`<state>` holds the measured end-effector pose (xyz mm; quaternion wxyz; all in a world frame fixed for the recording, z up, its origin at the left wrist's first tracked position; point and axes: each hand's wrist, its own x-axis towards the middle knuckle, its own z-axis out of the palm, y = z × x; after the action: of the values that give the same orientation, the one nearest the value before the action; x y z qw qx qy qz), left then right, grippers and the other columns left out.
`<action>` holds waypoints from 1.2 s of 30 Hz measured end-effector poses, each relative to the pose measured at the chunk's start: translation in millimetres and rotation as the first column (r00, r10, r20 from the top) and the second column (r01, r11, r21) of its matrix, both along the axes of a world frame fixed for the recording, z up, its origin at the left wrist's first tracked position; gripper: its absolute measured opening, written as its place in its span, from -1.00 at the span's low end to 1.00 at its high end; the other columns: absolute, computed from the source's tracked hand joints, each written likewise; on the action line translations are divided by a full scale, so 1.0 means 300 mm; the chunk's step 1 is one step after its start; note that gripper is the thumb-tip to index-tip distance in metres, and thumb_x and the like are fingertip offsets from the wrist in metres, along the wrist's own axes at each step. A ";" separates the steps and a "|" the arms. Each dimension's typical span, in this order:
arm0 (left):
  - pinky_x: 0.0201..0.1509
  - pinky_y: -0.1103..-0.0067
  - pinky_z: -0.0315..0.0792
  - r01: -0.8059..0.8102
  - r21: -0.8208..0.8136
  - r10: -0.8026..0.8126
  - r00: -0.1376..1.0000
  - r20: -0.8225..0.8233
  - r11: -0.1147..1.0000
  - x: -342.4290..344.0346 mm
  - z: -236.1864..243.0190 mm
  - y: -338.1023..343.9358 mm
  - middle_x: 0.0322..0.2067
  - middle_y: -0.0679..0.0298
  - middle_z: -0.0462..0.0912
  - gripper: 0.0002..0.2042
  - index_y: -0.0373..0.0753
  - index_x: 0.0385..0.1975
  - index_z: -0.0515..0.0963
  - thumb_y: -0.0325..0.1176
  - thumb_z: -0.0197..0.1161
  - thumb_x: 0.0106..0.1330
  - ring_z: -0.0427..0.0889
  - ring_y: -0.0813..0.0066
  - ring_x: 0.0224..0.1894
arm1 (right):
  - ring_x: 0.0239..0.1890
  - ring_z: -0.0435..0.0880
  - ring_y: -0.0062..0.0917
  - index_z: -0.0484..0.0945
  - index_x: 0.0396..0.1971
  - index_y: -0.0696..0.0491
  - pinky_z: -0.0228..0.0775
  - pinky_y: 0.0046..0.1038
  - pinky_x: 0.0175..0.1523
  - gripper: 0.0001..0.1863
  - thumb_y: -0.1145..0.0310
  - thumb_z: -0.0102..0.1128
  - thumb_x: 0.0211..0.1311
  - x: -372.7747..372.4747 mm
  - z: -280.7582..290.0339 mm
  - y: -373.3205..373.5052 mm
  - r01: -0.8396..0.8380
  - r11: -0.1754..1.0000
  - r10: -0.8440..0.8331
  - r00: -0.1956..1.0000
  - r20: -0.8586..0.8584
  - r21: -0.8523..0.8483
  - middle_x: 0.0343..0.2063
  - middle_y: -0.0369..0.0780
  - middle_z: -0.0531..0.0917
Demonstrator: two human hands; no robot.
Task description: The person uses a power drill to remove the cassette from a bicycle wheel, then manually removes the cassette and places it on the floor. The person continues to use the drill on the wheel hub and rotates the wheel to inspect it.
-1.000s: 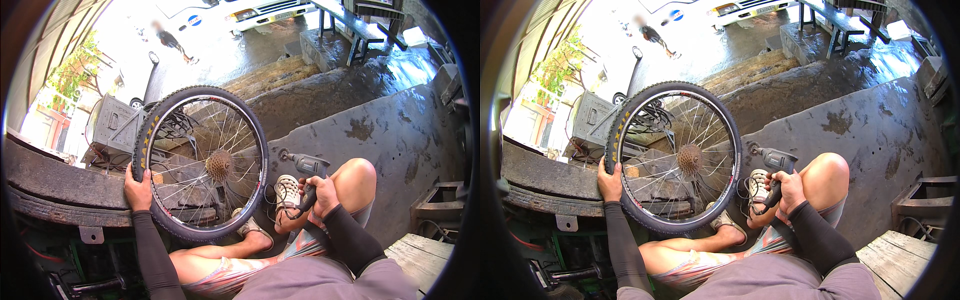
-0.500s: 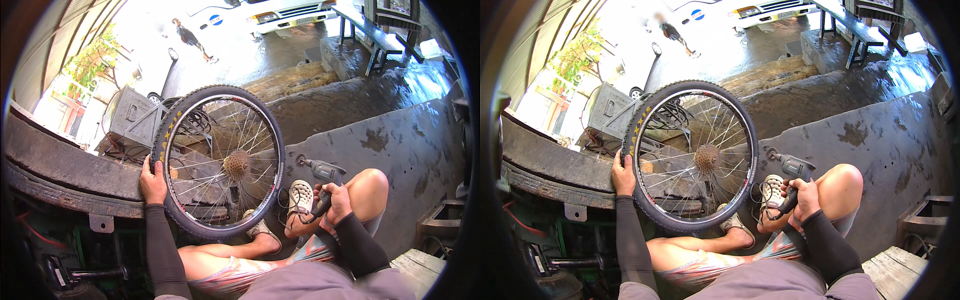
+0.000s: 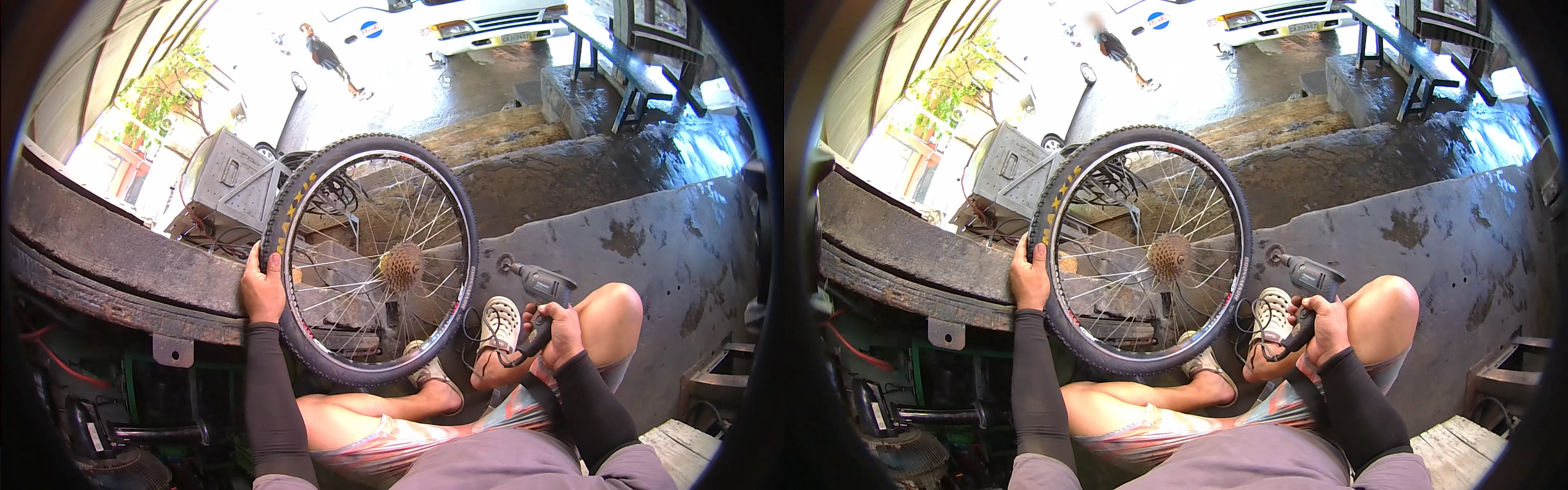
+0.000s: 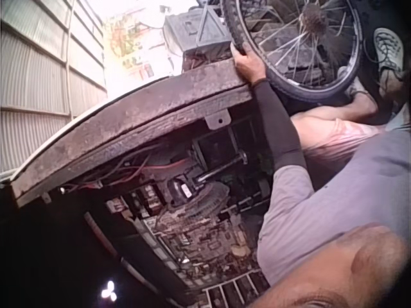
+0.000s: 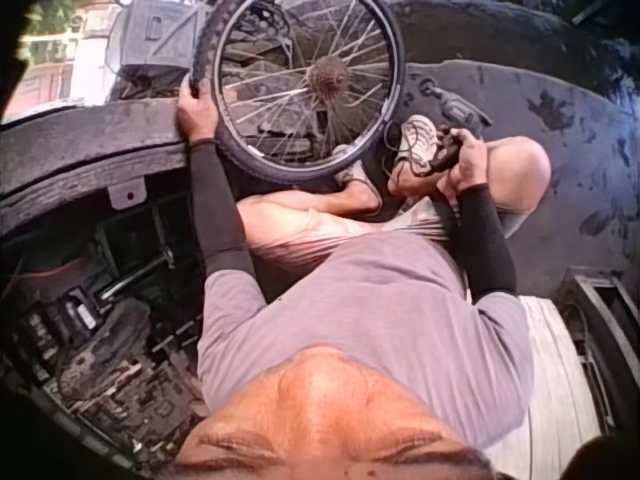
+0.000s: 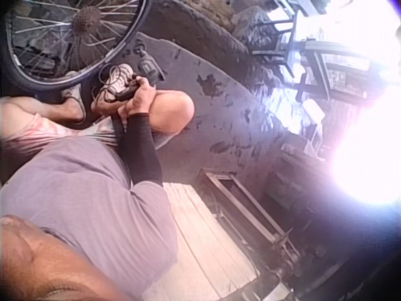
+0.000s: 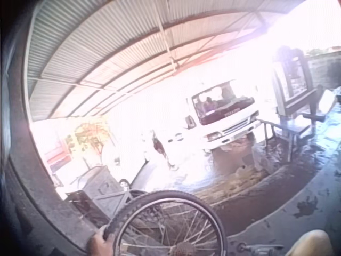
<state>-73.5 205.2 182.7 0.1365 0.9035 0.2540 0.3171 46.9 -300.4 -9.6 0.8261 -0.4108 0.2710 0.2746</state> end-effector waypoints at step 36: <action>0.29 0.19 0.59 -0.019 -0.013 0.019 1.000 -0.004 1.000 -0.002 0.026 -0.043 0.13 -0.22 0.75 -0.33 -0.44 0.34 0.54 -0.27 0.52 0.24 0.75 -0.17 0.19 | -0.29 0.75 -0.22 0.48 0.02 0.22 0.73 -0.18 -0.20 -0.69 0.58 0.11 0.27 -0.007 -0.013 0.021 -0.006 0.999 0.008 0.999 0.051 -0.048 -0.25 -0.02 0.72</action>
<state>-74.2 192.3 190.5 0.1389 0.9008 0.2648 0.3148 44.9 -294.1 -13.6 0.8219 -0.4381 0.2545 0.2604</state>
